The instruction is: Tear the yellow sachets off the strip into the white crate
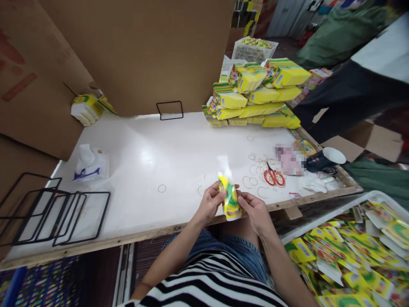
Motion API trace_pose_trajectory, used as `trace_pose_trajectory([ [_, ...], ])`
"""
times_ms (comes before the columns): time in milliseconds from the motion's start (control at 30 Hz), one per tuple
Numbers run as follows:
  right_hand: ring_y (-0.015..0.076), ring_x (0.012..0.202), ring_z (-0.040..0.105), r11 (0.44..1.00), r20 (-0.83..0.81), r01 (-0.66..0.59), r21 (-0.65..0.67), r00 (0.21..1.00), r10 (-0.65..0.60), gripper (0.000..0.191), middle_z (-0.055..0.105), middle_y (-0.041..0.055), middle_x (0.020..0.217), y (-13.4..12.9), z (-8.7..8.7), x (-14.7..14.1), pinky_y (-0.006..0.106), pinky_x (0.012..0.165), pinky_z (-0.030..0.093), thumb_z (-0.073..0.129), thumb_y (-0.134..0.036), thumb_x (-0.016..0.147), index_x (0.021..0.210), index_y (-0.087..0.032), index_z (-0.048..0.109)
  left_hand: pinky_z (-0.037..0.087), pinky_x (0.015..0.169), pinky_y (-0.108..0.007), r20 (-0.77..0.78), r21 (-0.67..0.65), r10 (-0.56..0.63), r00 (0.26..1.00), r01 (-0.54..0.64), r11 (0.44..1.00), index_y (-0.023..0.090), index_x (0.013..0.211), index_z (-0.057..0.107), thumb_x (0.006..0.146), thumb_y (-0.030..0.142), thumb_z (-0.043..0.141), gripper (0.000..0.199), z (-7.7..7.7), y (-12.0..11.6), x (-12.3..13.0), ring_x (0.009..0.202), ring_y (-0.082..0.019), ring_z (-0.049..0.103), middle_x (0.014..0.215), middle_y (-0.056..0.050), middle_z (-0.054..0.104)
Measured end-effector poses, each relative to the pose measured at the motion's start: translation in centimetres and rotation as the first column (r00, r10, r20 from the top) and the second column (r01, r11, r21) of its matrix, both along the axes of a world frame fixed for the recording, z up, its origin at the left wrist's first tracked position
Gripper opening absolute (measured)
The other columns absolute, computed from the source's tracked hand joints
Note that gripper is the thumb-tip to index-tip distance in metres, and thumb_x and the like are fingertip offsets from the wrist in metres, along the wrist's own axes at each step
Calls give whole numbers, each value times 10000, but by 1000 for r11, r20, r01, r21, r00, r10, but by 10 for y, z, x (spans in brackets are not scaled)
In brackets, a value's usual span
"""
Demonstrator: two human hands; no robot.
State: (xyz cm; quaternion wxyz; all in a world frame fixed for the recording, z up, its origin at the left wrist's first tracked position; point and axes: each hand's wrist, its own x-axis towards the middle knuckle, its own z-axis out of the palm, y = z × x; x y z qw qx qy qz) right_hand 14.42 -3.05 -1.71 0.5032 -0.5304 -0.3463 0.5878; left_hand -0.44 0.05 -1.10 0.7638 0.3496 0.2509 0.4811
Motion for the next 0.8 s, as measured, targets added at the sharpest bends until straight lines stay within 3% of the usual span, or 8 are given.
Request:
trace_pose_trajectory([
  [133,221,741,670,1000,61,-25,18,998,24,369,730,64,798,-1,4,-2,389,763,562,791,-515,662,798,-188,687,539,725,-335,-107,-70,85,991,-93,993,148,1054,633,755,487,707,459,-9,1,2,834,-232,695,930,-89,736],
  [233,205,681,650,997,166,41,61,985,-51,374,705,49,726,-1,3,-5,351,692,554,765,-538,681,759,-188,656,519,701,-300,-202,-45,125,971,-137,990,149,1028,616,751,487,707,446,-13,4,2,755,-188,671,834,-49,717],
  [333,187,637,618,988,314,105,116,939,-137,361,680,41,708,-1,-1,-5,314,623,522,716,-539,735,786,-191,633,494,674,-259,-287,25,195,938,-196,980,185,1163,489,746,400,735,529,-12,3,1,700,-145,642,787,3,673],
  [433,163,563,562,988,417,53,143,902,-109,321,638,26,669,-1,-3,-3,290,557,481,670,-515,787,807,-199,614,481,656,-239,-353,103,255,900,-234,967,239,1264,320,780,317,707,626,-8,-1,-1,659,-116,621,794,37,618],
  [533,131,547,526,976,406,-29,214,912,-62,341,650,31,806,2,1,2,274,555,472,681,-462,794,1005,-208,595,490,697,-261,-352,145,204,914,-162,976,266,1327,271,818,296,664,644,-2,-5,-5,715,-124,628,880,6,606],
  [667,132,661,564,949,329,-136,286,944,37,572,627,51,1025,9,14,11,282,646,495,653,-413,830,1331,-259,422,472,669,-257,-355,195,53,934,19,981,277,1361,321,841,307,649,616,10,-3,-15,708,-128,608,888,-7,603],
  [733,158,724,590,938,297,-223,267,945,140,502,632,40,969,12,22,16,280,645,490,621,-414,855,1302,-262,448,458,635,-243,-341,183,-20,940,87,979,258,1298,397,824,311,672,551,15,-2,-19,673,-122,599,869,-8,608],
  [800,171,734,595,917,310,-312,248,923,230,338,631,28,881,15,28,21,271,619,474,598,-417,872,1158,-244,547,449,608,-230,-325,159,-78,942,136,978,236,1198,453,801,312,698,472,17,-3,-21,640,-112,592,852,-8,608],
])
